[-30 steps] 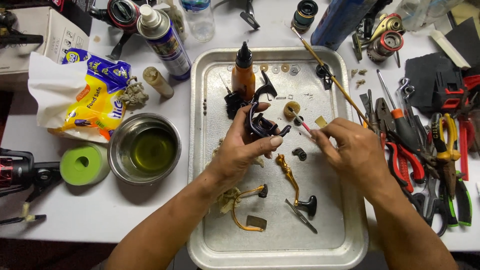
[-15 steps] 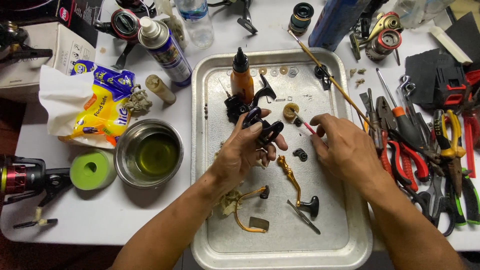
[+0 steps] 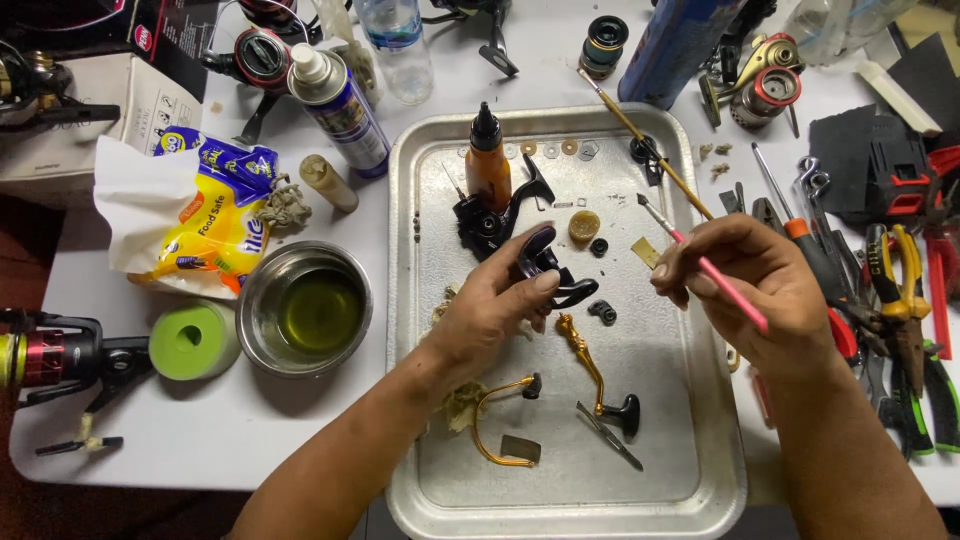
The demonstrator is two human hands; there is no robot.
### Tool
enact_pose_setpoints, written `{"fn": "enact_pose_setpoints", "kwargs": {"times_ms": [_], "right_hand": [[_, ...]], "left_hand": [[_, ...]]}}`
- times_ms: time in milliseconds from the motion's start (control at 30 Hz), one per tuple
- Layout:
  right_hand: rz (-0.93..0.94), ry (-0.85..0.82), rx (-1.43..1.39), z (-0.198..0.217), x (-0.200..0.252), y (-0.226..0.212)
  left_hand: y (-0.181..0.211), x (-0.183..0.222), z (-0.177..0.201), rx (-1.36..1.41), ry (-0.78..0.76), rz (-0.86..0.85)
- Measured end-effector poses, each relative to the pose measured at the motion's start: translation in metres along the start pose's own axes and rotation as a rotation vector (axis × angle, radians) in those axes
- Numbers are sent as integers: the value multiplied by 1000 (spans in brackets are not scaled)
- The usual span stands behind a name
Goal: Cleaning, lubricating, and assembling the internal components of a fishing reel.
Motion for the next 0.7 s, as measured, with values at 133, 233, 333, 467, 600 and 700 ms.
{"fn": "enact_pose_setpoints", "kwargs": {"times_ms": [133,233,333,467,600,700], "right_hand": [[33,128,76,15,-1,8],[58,218,262,25,-3,9],[27,302,513,22,-8,5],[42,275,809,2,-23,-8],[135,158,1065,-14,-39,-15],[178,180,1034,-25,-51,-14]], "left_hand": [[7,1,7,-106,73,-34],[32,9,9,-234,83,-397],[44,17,13,-233,151,-406],[30,11,15,-41,96,-272],[33,17,10,-297,18,-239],[27,17,15,-450,-4,-251]]}}
Point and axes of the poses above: each hand's wrist, its own x-axis away from the middle knuckle, its own z-axis out of the back of the hand, y = z × x, the point moved 7 cm from there along -x, towards the middle knuckle, and after that the axes turned 1 degree about z, right-handed, at the moved point
